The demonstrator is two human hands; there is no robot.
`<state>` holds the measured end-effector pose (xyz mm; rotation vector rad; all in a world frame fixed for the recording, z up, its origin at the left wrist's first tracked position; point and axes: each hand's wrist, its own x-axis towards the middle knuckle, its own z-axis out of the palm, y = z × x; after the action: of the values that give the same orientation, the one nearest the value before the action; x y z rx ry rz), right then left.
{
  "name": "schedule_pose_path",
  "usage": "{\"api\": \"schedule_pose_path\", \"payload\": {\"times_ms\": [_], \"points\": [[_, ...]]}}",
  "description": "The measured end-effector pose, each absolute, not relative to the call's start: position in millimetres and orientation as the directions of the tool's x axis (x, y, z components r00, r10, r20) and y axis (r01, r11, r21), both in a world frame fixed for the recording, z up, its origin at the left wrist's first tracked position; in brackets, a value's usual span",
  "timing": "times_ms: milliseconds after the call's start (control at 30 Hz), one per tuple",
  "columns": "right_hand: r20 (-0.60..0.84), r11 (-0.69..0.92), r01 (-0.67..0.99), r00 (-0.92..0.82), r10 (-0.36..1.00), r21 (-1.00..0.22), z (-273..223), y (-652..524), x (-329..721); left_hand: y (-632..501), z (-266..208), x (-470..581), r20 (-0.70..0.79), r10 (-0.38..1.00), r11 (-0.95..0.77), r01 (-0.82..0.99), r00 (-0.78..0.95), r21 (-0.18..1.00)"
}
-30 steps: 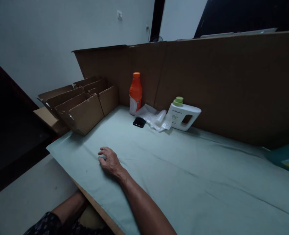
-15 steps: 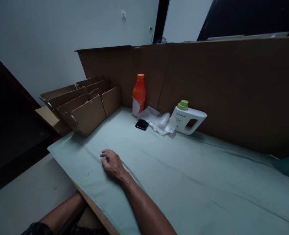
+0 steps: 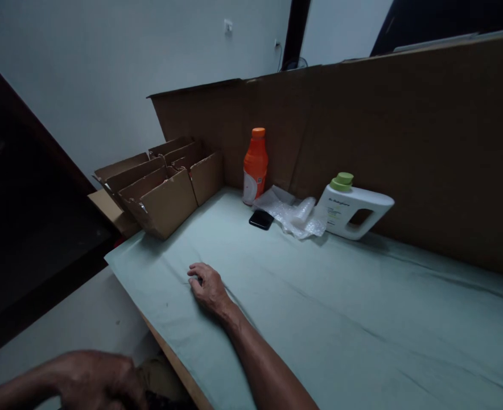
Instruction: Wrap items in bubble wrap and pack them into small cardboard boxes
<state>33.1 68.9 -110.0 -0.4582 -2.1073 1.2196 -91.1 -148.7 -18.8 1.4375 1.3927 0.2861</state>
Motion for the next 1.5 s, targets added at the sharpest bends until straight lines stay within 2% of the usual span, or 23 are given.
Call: {"api": "schedule_pose_path", "payload": {"times_ms": [33,67,100,133,200,267,333,533,767,867,1033,1133,1233,1300,1400,1500], "points": [[0.362,0.505,-0.022,-0.724,0.587,-0.863,-110.3,69.0,32.7,-135.7,-5.6,-99.2,-0.45,0.832,0.152,0.646,0.325,0.748],[0.362,0.505,-0.02,-0.723,0.589,-0.863,-110.3,68.8,32.6,-117.7,3.8,-108.6,-0.319,0.929,0.083,0.734,0.188,0.674],[0.362,0.507,-0.018,-0.722,0.59,-0.862,-110.1,68.5,32.6,-95.5,8.7,-119.5,-0.149,0.987,0.04,0.83,0.052,0.557],[0.362,0.509,-0.016,-0.722,0.589,-0.86,-109.7,68.1,32.8,-70.8,9.2,-131.9,0.004,1.0,0.007,0.91,-0.009,0.413],[0.364,0.515,-0.013,-0.724,0.587,-0.857,-108.8,67.2,33.7,-21.3,0.3,-159.9,0.194,0.979,0.04,0.994,-0.058,0.099],[0.368,0.519,-0.012,-0.721,0.587,-0.854,-108.0,66.4,34.7,17.2,-14.0,-188.2,0.229,0.972,0.091,0.986,-0.057,-0.138],[0.372,0.519,-0.014,-0.715,0.592,-0.855,-107.5,66.0,35.4,38.0,-26.5,-211.2,0.21,0.977,0.082,0.976,-0.039,-0.2],[0.362,0.495,-0.028,-0.718,0.595,-0.868,-107.4,66.4,36.1,37.4,-52.5,-227.5,0.206,0.976,0.102,0.976,-0.062,-0.192],[0.328,0.466,-0.021,-0.738,0.589,-0.885,-102.6,65.1,37.1,44.7,-95.3,-193.7,0.193,0.955,0.235,0.972,-0.224,-0.032],[0.294,0.435,0.004,-0.731,0.616,-0.9,-99.4,60.1,34.5,42.7,-104.8,-178.9,0.184,0.957,0.225,0.974,-0.224,0.014],[0.186,0.354,0.067,-0.752,0.633,-0.933,-97.2,50.8,46.0,47.7,-116.5,-154.3,0.185,0.98,0.056,0.993,-0.074,0.101],[0.098,0.294,0.072,-0.846,0.525,-0.953,-91.5,35.0,82.1,57.2,-121.0,-116.1,0.223,0.974,-0.091,0.98,0.051,0.174],[0.029,0.236,0.077,-0.909,0.416,-0.969,-79.7,13.9,138.6,63.3,-115.4,-57.4,0.246,0.942,-0.275,0.945,0.228,0.179],[-0.023,0.216,0.116,-0.92,0.39,-0.97,-69.5,6.9,179.3,66.7,-105.7,-15.2,0.195,0.909,-0.402,0.899,0.369,0.173],[-0.08,0.228,0.223,-0.859,0.506,-0.948,-51.5,20.3,231.4,72.9,-90.1,39.5,0.104,0.851,-0.525,0.83,0.514,0.189],[-0.06,0.25,0.374,-0.65,0.758,-0.893,-30.7,64.9,262.5,78.5,-82.8,74.8,0.09,0.824,-0.565,0.799,0.559,0.208]]}}
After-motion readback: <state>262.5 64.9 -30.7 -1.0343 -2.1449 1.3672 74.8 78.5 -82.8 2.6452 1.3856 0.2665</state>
